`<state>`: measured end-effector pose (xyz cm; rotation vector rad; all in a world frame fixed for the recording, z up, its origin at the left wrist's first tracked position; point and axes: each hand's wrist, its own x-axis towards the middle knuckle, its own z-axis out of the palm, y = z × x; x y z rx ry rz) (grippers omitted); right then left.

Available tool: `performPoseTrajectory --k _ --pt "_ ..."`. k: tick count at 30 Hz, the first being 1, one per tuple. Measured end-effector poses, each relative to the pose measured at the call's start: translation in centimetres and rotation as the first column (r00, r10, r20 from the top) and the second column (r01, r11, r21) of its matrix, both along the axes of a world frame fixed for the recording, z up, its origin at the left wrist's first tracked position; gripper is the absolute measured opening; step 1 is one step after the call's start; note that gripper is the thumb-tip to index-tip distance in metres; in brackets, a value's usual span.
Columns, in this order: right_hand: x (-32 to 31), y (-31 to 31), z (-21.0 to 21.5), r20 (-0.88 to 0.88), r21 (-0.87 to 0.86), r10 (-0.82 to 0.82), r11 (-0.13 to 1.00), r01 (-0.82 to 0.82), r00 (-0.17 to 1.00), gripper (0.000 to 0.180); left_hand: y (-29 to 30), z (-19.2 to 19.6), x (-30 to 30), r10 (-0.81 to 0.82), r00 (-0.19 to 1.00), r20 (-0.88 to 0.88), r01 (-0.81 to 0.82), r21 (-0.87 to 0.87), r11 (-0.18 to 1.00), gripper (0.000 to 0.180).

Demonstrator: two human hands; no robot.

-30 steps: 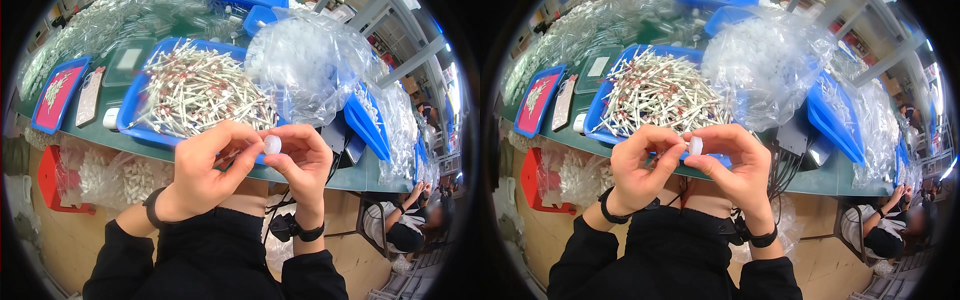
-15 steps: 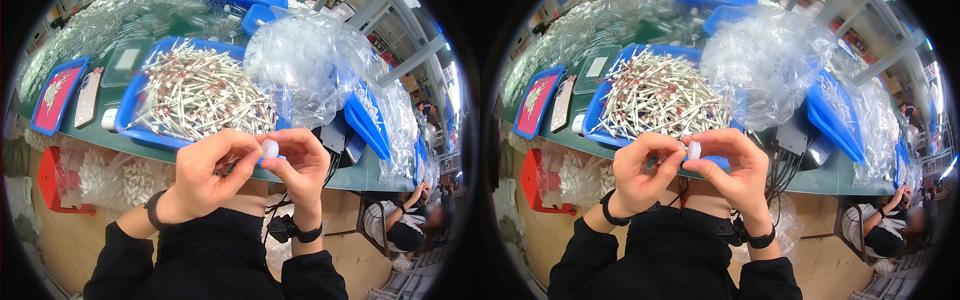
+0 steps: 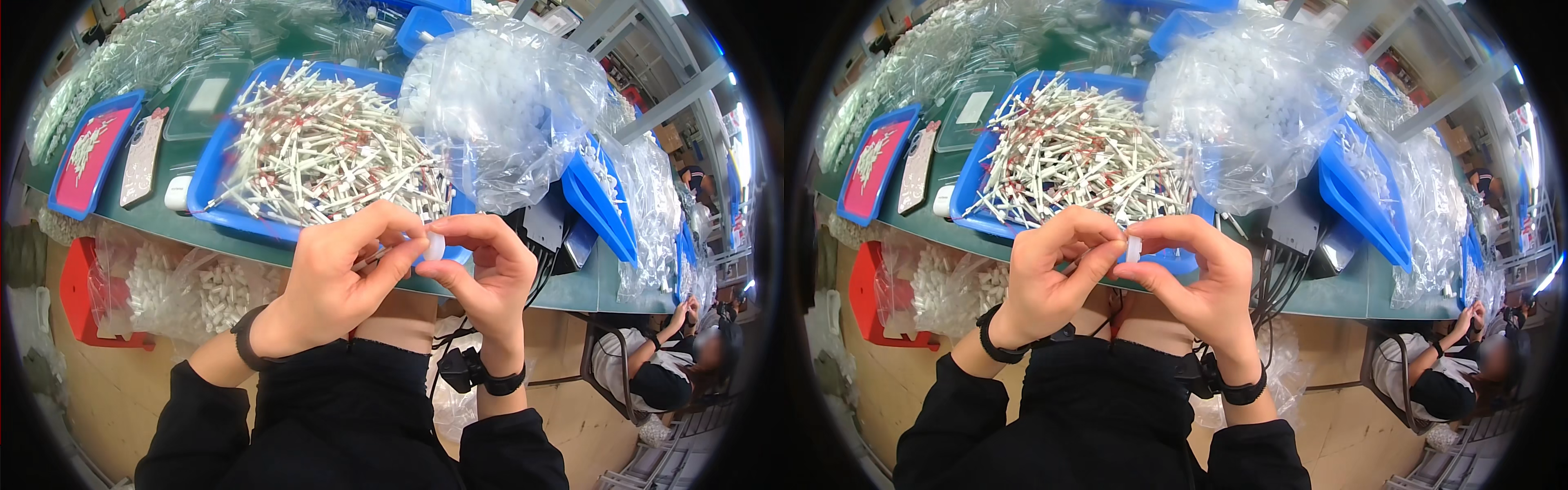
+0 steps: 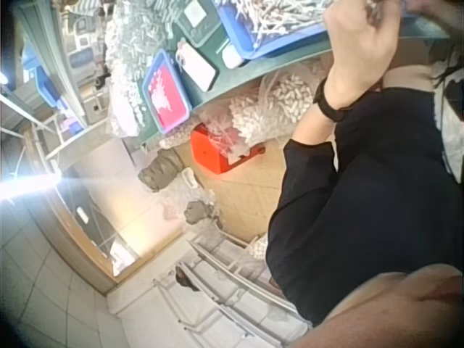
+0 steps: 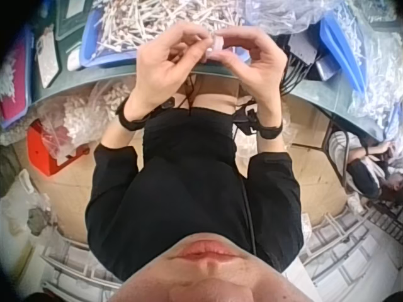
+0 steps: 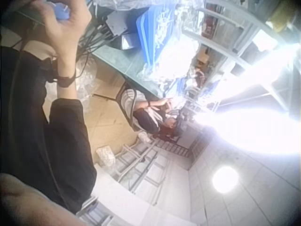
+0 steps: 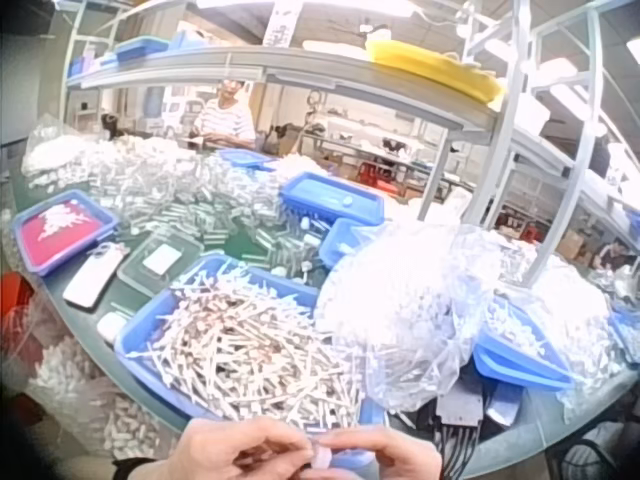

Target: The person repeatedly picks small white cylindrical components from a blue tray and inserts them into small white plastic caps retrieved from a plastic bag. The person handles the items one at a time, performing the same insertion action continuously throughout the clip.

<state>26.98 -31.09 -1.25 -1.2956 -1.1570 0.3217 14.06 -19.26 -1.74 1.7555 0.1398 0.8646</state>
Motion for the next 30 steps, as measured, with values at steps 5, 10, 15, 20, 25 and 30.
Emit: performPoseTrajectory --k 5,10,15,20,25,30 --pt "0.0 0.1 -0.2 -0.042 -0.023 0.0 1.0 -0.001 0.999 0.031 -0.5 0.1 -0.2 -0.076 0.997 0.009 0.076 -0.202 0.976 0.005" --pt "-0.1 0.0 -0.3 -0.029 0.001 -0.005 1.0 0.005 1.0 0.031 -0.7 0.0 -0.4 -0.15 0.988 0.036 0.152 -0.393 0.907 0.005" --pt "0.0 0.1 -0.6 -0.02 0.017 0.001 1.0 -0.001 1.0 0.031 -0.8 -0.4 -0.5 -0.141 0.989 0.035 0.144 -0.354 0.924 0.005" --pt "0.1 0.0 -0.7 0.024 0.026 -0.014 1.0 0.013 1.0 0.03 -0.1 -0.7 -0.6 0.045 0.997 0.064 -0.055 0.172 0.984 0.013" --pt "0.4 0.1 -0.6 0.153 0.004 -0.068 0.998 0.068 0.986 0.03 -0.1 -0.7 -0.5 0.156 0.977 0.143 -0.201 0.403 0.893 0.022" --pt "0.7 -0.1 -0.3 0.229 -0.001 -0.087 0.996 0.089 0.97 0.031 0.0 -0.5 -0.9 0.121 0.993 0.005 -0.116 0.327 0.938 0.018"
